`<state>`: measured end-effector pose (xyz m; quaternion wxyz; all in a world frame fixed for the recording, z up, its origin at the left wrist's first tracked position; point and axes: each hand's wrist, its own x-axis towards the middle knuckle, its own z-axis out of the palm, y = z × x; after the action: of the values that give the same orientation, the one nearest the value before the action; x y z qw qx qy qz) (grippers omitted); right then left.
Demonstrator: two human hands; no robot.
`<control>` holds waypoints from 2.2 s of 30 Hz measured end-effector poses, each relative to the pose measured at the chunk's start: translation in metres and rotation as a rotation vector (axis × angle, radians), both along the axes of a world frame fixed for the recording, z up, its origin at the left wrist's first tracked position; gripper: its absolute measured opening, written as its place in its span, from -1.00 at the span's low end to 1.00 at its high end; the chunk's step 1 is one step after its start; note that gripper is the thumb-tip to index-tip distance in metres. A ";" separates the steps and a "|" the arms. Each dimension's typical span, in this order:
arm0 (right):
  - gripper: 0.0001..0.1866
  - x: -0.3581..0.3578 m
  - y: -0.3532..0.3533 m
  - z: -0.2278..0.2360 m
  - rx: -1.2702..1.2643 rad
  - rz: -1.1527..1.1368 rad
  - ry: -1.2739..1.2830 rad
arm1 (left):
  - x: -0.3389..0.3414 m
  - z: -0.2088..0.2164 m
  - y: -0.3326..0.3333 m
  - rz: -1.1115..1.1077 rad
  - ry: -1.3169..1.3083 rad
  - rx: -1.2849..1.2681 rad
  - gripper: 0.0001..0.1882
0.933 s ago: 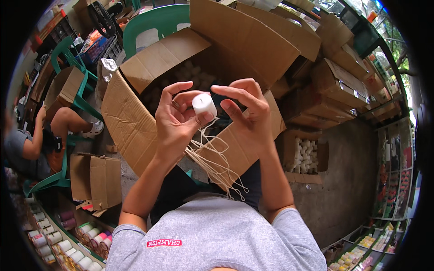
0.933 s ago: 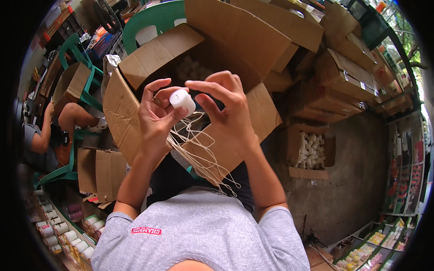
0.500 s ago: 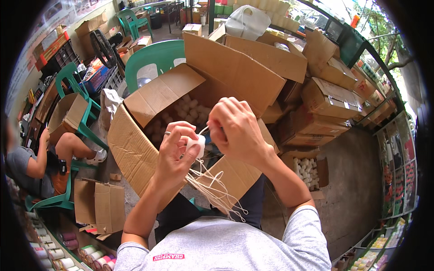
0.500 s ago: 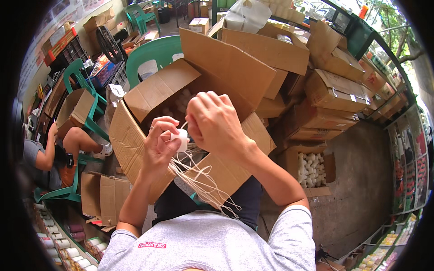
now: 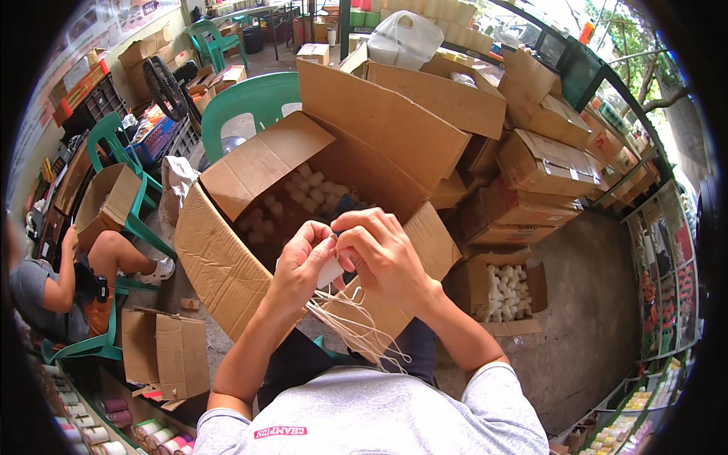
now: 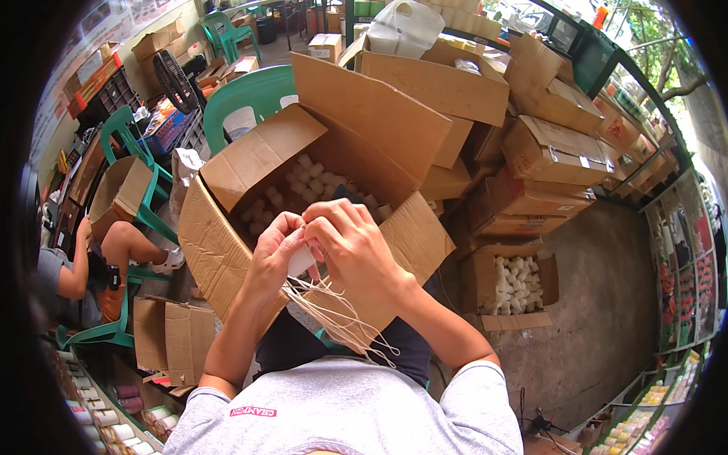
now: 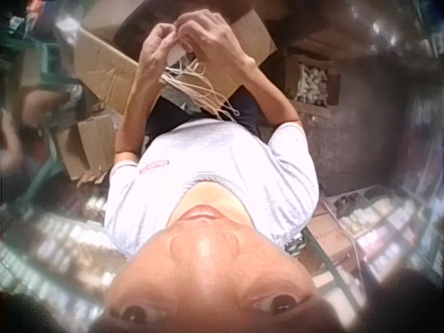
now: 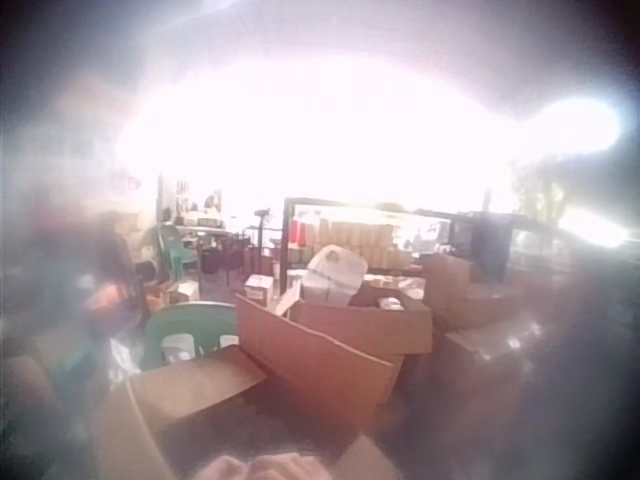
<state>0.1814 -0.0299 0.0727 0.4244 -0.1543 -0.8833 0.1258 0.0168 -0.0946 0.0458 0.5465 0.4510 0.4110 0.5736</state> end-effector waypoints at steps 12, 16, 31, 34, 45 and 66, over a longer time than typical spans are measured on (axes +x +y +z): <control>-0.90 -0.015 -0.008 -0.025 -1.119 0.208 0.489 | 0.004 -0.011 0.000 0.253 0.487 0.347 -0.91; -0.91 -0.021 -0.013 -0.033 -1.032 0.164 0.512 | 0.007 -0.018 0.000 0.278 0.292 0.345 -0.90; -0.81 -0.025 -0.019 -0.052 -1.212 0.200 0.551 | 0.012 -0.023 0.005 0.484 0.445 0.601 -0.88; -0.79 -0.027 -0.022 -0.050 -1.179 0.192 0.542 | 0.011 -0.025 0.004 0.521 0.466 0.596 -0.87; -0.89 -0.024 -0.021 -0.052 -1.014 0.188 0.443 | 0.012 -0.036 0.002 0.531 0.561 0.561 -0.93; -0.89 -0.018 -0.018 -0.042 -0.761 -0.036 0.310 | 0.016 -0.033 0.003 0.281 -0.050 0.308 -0.86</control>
<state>0.1638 -0.0480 0.0310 0.4671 -0.2950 -0.6967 0.4577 0.0328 -0.0919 0.0131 0.3955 0.4531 0.3637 0.7113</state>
